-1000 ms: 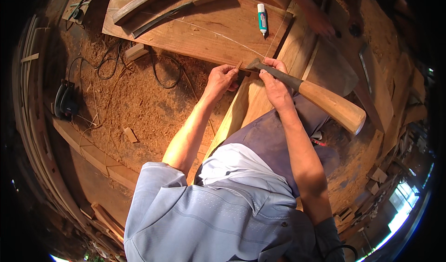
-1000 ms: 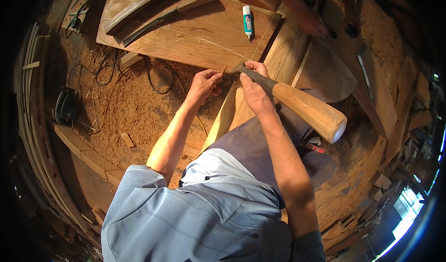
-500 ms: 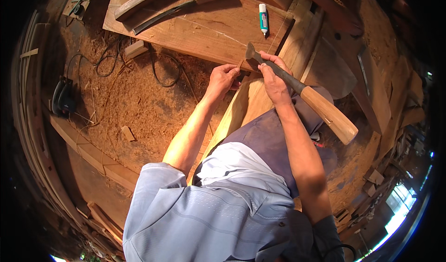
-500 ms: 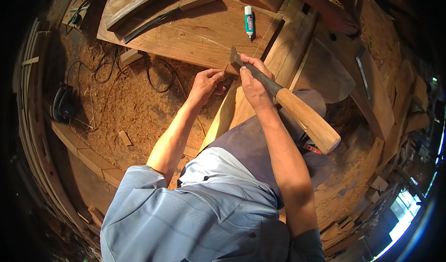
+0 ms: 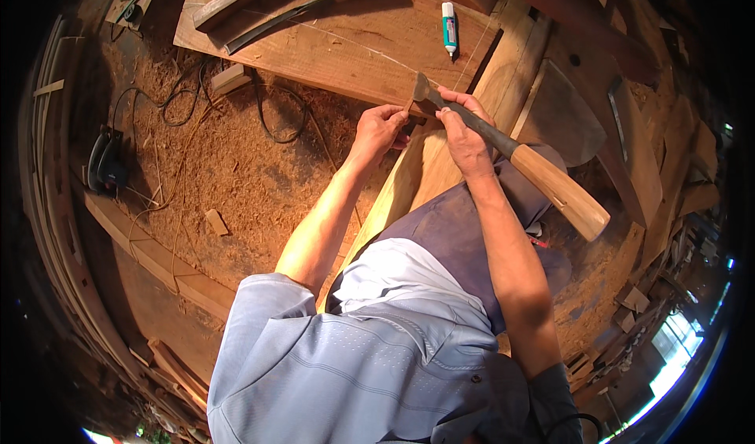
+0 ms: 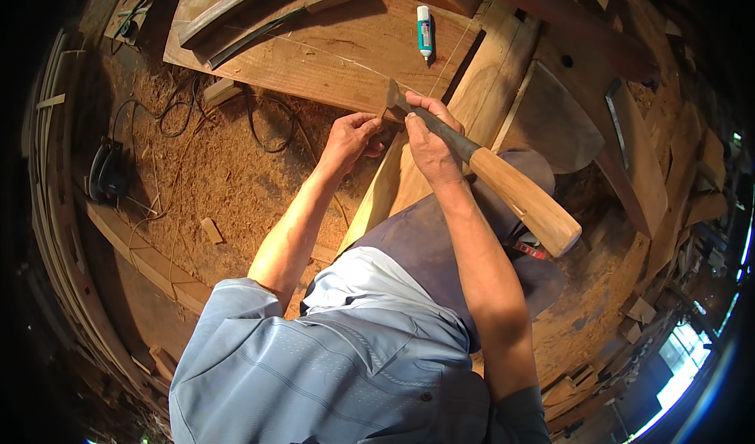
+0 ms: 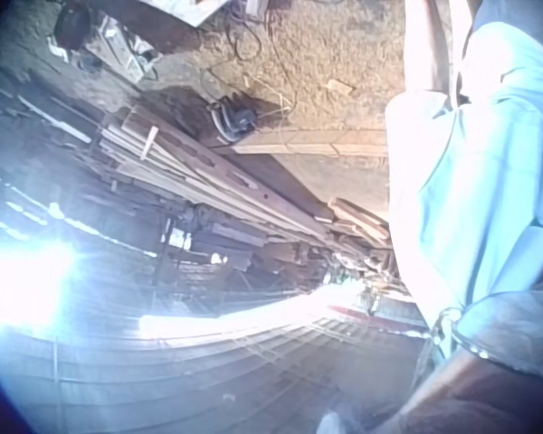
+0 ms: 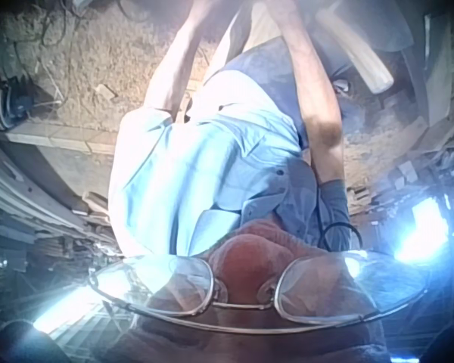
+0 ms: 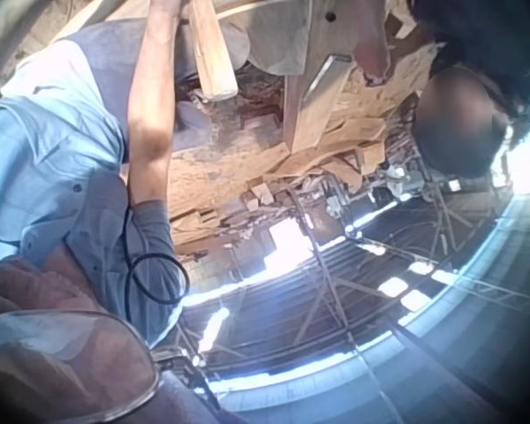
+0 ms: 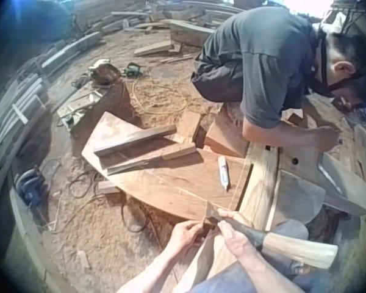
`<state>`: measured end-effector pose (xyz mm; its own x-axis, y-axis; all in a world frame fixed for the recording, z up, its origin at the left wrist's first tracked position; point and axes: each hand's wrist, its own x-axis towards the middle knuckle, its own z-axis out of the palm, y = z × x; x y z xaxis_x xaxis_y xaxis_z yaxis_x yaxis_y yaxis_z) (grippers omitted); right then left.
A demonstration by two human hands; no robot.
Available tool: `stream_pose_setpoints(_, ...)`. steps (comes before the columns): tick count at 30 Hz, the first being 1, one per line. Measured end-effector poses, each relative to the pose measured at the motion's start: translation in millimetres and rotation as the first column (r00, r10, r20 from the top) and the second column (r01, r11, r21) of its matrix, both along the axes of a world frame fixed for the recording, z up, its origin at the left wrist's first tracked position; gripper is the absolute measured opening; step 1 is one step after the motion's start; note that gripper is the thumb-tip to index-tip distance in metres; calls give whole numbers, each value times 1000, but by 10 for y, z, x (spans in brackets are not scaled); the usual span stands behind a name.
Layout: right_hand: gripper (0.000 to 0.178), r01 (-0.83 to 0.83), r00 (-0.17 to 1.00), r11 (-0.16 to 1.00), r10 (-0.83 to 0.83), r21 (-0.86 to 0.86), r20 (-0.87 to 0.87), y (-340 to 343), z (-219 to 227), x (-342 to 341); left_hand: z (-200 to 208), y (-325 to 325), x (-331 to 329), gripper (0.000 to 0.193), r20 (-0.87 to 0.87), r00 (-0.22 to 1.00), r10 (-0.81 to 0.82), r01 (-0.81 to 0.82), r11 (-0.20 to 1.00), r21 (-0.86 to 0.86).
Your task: The person sits on the floor and works on a wooden assembly, using a chisel to carve a small wooden piece and a hammer to tap it into place. They also use a level to check alignment and handle various wooden components.
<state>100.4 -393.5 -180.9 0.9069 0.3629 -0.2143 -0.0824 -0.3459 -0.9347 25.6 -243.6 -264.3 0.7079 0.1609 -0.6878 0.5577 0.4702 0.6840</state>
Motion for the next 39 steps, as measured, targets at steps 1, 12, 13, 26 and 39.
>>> stream_pose_setpoints(1,24,-2,1000,1000,2,-3,3,-2,0,0,-2,1,3,27,0,1000,-6,6,1000,6)
stream_pose_setpoints(12,25,-10,999,1000,10,0,33,-17,-7,22,18,0,12,28,-18,1000,-6,7,1000,12)
stream_pose_setpoints(13,25,-11,1000,1000,11,-5,25,-18,-4,21,19,-1,13,28,-18,1000,-9,9,1000,17)
stream_pose_setpoints(26,25,-8,999,1000,9,-19,41,-9,7,11,-1,0,23,29,-24,1000,-9,10,1000,21)
stream_pose_setpoints(39,26,-1,1000,1000,1,-26,-21,-4,46,18,10,7,22,29,-13,1000,-15,15,999,28)
